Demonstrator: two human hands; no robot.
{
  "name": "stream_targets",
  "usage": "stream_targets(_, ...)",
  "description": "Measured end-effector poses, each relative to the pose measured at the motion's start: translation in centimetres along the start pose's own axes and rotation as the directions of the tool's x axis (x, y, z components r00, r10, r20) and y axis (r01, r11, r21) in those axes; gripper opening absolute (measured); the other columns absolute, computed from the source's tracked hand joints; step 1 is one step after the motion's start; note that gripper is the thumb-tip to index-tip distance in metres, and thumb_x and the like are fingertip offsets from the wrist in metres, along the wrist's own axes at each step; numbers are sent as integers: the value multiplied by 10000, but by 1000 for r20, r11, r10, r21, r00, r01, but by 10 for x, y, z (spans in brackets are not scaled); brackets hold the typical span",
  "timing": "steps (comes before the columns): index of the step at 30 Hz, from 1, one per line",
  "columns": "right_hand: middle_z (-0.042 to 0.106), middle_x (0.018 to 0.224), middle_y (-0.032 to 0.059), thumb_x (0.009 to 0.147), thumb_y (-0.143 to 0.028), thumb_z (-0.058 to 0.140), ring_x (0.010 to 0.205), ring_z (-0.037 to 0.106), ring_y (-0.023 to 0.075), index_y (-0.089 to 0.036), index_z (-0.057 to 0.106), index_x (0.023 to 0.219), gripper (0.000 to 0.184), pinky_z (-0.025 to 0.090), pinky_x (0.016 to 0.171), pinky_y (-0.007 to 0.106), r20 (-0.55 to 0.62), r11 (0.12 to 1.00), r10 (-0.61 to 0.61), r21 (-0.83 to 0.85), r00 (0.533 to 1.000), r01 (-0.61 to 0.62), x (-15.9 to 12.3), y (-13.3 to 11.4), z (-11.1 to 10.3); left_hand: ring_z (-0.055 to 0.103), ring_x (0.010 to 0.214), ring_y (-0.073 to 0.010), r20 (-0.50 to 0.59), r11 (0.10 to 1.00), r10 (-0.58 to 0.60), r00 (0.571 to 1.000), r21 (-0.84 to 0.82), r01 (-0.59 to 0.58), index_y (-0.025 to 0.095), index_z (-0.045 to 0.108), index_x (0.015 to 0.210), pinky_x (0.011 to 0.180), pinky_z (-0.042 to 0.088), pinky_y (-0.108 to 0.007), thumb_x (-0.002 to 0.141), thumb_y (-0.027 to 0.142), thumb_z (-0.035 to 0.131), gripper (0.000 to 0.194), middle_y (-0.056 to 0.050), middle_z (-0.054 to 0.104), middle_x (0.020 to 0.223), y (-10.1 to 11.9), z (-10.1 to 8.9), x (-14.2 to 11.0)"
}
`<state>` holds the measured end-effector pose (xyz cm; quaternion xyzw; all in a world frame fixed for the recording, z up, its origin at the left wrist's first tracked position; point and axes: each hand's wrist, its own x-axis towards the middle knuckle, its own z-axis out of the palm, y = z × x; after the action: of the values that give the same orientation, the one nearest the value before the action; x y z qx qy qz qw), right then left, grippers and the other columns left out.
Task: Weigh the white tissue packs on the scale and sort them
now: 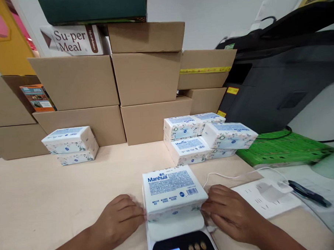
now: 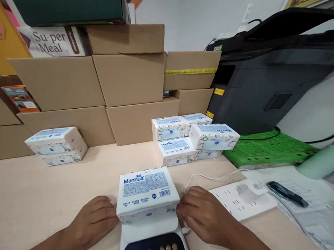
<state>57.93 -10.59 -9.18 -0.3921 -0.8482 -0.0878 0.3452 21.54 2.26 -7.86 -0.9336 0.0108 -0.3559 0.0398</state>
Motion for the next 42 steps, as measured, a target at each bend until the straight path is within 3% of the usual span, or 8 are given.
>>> stream_targets(6,706,822,41,939,-8,518,739,586,201,-209,692,1013,275,445,706,334,-15,998,-34,-45,999,33,1,-1,1,781,904,-164,-72,999,-25,997,-29,23,162,773,1135,945,586,-356,1144,119,495,281,-54,881,1027,-3,9,-10)
stream_targets(19,699,787,28,972,-26,469,714,589,187,-225,682,957,291,443,676,317,-68,998,-22,-59,997,18,9,-5,6,758,837,-173,-90,999,22,996,-25,-25,140,748,1109,848,596,-358,1166,129,380,372,-93,851,987,-6,15,-12)
stream_targets(23,676,751,31,1000,-51,482,685,566,189,-220,671,895,274,452,658,327,-93,994,-21,-111,995,10,7,-2,6,766,875,-174,-19,999,-12,1000,-37,11,128,744,1131,855,602,-354,1153,113,418,327,-102,851,1014,-3,6,-3)
stream_targets(26,677,738,29,1010,-53,506,687,581,187,-221,657,847,278,506,693,331,-96,988,-19,-154,995,4,3,2,5,762,871,-174,-28,999,-21,999,-45,20,152,740,1101,852,606,-352,1137,112,472,273,-85,851,1003,-3,3,0)
stream_targets(32,713,759,33,1016,-65,561,729,648,193,-210,703,892,237,565,752,342,-9,986,-23,-166,1000,21,-3,4,-4,742,855,-175,19,999,-21,1000,-34,22,159,722,1114,831,602,-346,1091,114,605,127,-67,850,1019,-5,7,-1)
stream_targets(42,755,789,48,1030,-64,575,753,682,201,-208,709,892,241,568,757,352,51,983,-32,-181,998,41,-6,9,-8,754,853,-180,31,998,-66,997,3,66,171,733,1125,825,611,-349,1062,120,653,114,-69,851,1049,-8,6,-2)
